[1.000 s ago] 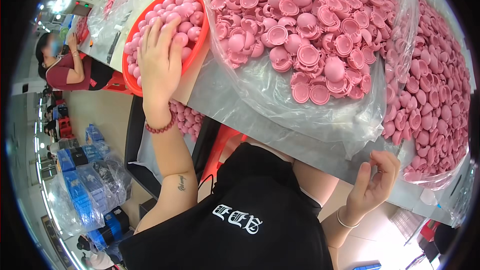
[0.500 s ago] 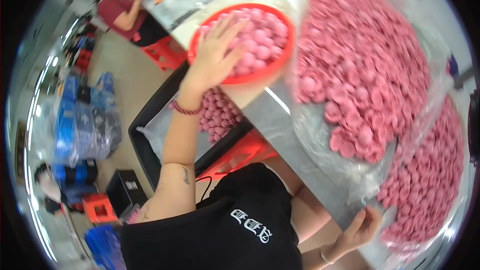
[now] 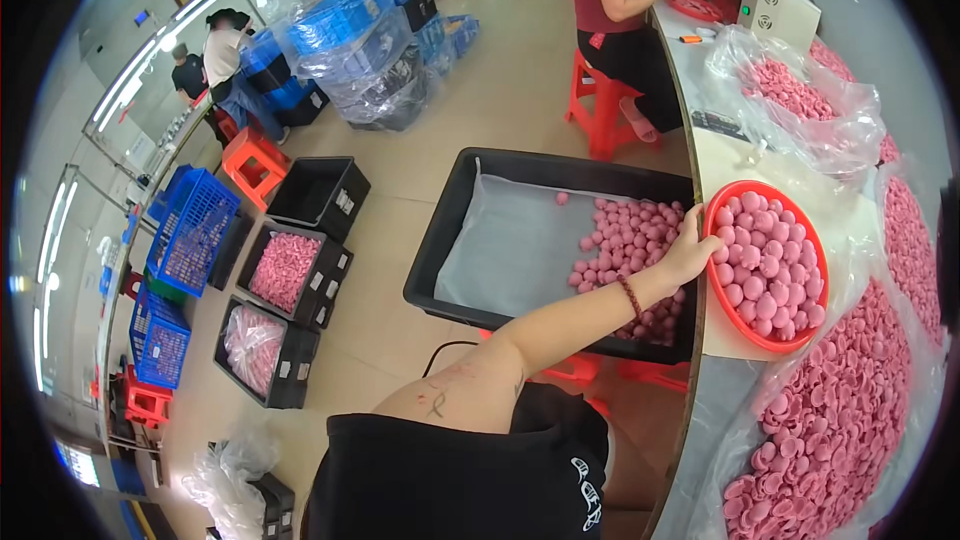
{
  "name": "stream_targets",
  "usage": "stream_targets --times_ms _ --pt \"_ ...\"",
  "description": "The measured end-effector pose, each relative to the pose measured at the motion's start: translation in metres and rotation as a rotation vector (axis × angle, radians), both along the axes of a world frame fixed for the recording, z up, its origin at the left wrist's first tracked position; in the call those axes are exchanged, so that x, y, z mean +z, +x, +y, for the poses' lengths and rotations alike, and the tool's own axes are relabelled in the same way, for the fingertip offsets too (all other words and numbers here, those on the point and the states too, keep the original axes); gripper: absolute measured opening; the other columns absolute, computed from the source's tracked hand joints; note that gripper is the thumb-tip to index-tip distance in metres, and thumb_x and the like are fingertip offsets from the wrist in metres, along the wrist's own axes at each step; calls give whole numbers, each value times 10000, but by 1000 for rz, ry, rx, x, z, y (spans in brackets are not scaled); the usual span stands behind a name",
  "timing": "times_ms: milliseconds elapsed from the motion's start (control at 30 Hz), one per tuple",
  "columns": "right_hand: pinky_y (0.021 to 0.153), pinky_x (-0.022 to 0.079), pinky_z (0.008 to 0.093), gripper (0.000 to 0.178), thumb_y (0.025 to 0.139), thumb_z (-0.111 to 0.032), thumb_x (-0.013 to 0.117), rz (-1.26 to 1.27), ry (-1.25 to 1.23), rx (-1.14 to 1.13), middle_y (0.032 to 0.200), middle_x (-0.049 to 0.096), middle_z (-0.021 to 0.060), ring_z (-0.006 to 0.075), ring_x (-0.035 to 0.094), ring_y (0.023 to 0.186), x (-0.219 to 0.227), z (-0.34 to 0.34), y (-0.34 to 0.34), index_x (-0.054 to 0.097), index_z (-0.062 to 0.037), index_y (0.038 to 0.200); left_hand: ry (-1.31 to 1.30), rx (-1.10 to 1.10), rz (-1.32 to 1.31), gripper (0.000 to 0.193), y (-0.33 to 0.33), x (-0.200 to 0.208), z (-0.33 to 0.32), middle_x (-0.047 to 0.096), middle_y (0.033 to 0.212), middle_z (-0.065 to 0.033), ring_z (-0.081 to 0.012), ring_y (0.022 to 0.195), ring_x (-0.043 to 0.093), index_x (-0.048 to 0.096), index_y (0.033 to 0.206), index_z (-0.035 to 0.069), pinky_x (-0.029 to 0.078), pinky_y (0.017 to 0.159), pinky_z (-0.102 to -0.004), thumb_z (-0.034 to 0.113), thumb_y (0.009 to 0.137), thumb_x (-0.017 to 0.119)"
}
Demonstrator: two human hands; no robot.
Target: Assembling small pink plastic toy components by applying glue from a bottle and joining parts together.
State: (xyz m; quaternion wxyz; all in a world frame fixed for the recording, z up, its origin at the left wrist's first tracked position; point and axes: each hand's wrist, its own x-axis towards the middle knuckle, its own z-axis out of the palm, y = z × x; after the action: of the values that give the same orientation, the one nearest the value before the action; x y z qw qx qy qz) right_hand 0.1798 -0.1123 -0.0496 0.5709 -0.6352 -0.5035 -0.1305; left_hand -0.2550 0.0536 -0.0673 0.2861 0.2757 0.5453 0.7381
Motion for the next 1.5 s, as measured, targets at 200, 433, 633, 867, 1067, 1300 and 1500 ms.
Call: stream_targets --times_ms 200,433,633,867,1067,1300,1500 --pt "439 374 255 225 839 -185 543 63 -152 85 632 453 65 153 448 502 17 -3 -27 473 -3 727 -56 -196 -202 635 -2 23 -24 375 1142 -126 -230 985 466 157 1301 159 449 759 -399 172 747 469" --pt "377 325 253 380 871 -294 460 65 -165 114 464 384 16 125 389 406 38 -2 -47 444 -45 584 -46 -476 -446 642 -15 39 -73 412 1037 -90 -217 820 530 136 1310 258 508 688 -453 127 760 439" --pt "360 307 266 509 883 -375 414 174 -125 185 408 371 11 129 367 375 39 -7 -56 433 -63 482 168 -361 -466 676 -24 15 -112 371 1042 -74 -224 908 471 164 1303 268 502 661 -475 54 725 441" --pt "378 309 253 421 863 -314 424 327 -174 251 488 438 37 123 395 416 33 -11 -43 501 -63 534 313 -182 -481 713 -74 -3 -184 337 1265 -53 -203 1098 419 202 1329 199 442 848 -396 -2 695 460" --pt "504 272 215 294 884 -178 418 251 -353 285 603 378 12 102 349 548 9 -10 -11 444 -39 626 132 110 -73 691 -123 -11 -226 350 1257 -103 -236 1143 391 249 1290 116 406 904 -373 -3 653 488" --pt "441 203 213 362 894 -216 389 470 -230 209 538 350 14 92 281 469 24 -3 -39 390 -44 575 -154 185 -157 652 -132 -65 -243 317 1287 -105 -272 1109 429 224 1309 173 524 704 -425 11 706 415" --pt "462 212 215 342 872 -195 395 466 -267 192 537 296 -9 84 271 487 24 -8 -39 363 -68 556 -279 226 -169 695 -137 -70 -239 358 1253 -128 -283 1009 511 206 1325 177 548 625 -401 2 687 415"
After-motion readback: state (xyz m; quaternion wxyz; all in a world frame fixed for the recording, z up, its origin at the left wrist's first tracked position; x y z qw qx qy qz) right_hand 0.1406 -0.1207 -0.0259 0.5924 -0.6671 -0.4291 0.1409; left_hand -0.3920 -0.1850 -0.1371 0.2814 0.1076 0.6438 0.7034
